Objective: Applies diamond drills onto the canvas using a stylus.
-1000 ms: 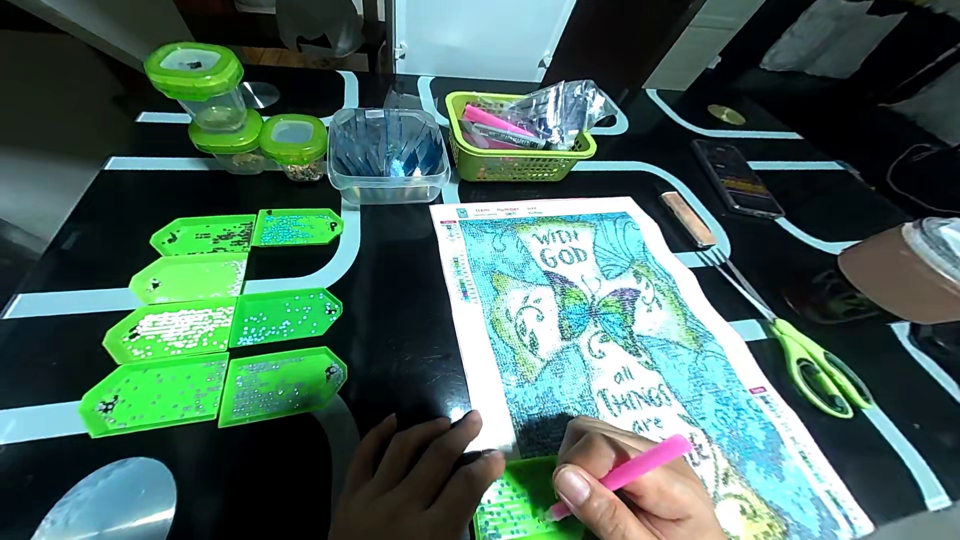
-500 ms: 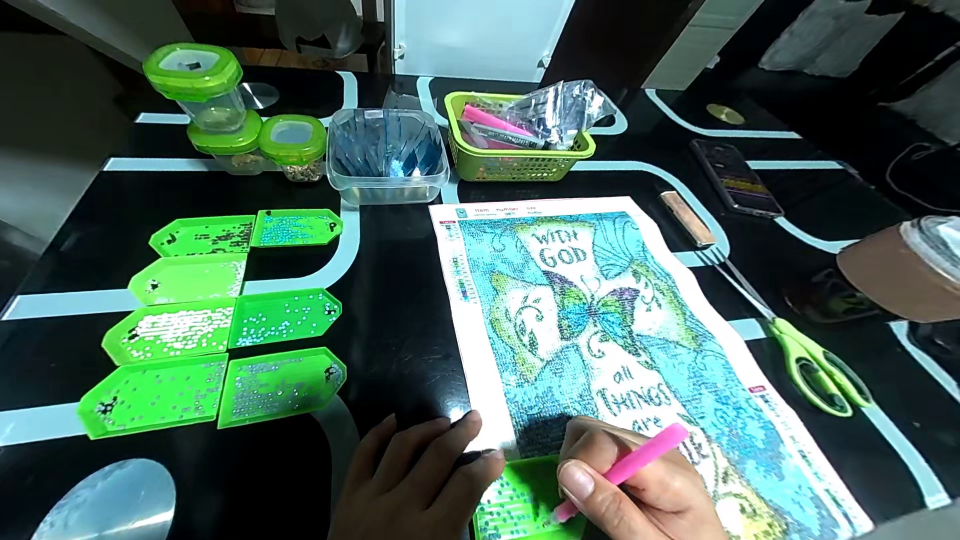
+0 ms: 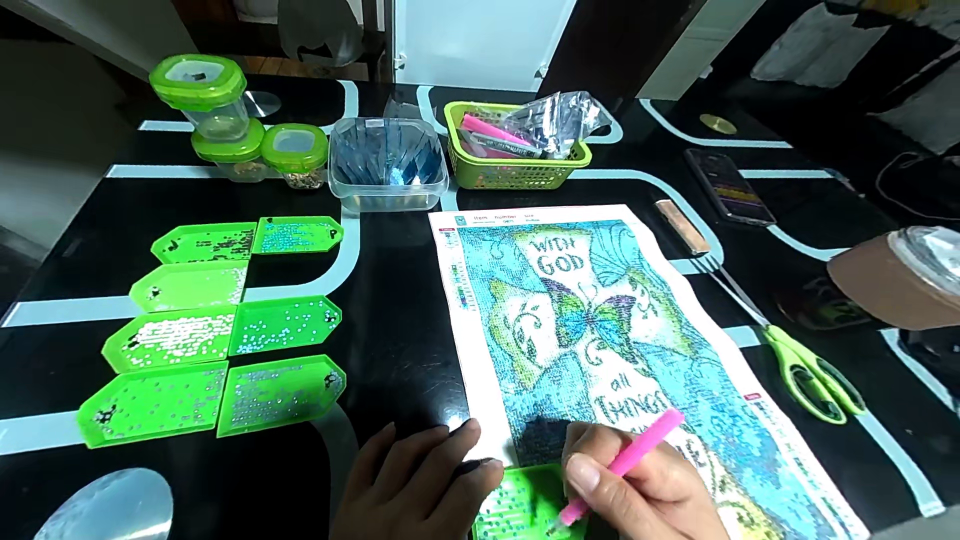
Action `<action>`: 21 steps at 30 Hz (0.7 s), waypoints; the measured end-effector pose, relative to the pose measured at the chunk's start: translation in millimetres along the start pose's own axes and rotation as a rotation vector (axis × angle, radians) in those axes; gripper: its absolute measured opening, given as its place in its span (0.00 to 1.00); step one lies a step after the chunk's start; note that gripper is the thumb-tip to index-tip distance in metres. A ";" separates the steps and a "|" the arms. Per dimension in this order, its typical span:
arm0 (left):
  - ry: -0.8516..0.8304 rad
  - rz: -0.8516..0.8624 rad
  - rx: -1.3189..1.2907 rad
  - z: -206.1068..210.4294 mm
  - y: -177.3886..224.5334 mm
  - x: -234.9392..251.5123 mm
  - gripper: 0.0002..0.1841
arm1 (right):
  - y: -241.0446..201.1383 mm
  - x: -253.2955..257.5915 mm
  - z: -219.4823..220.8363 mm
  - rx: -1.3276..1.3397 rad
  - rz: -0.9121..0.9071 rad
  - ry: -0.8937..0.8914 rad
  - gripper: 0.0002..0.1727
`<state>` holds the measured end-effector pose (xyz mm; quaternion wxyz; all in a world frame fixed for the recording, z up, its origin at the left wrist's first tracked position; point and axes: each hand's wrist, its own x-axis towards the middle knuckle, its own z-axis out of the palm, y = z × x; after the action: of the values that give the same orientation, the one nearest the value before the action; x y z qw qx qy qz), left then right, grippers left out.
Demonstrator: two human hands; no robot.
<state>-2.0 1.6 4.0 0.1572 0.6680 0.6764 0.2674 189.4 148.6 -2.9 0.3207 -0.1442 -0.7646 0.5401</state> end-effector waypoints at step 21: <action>-0.035 -0.003 -0.014 -2.4 -0.7 0.6 0.23 | 18.6 45.9 -16.6 -0.030 0.159 0.204 0.14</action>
<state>-4.0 1.9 5.6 0.1741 0.6705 0.6726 0.2603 163.3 193.8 -1.1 0.3506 -0.2631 -0.7222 0.5350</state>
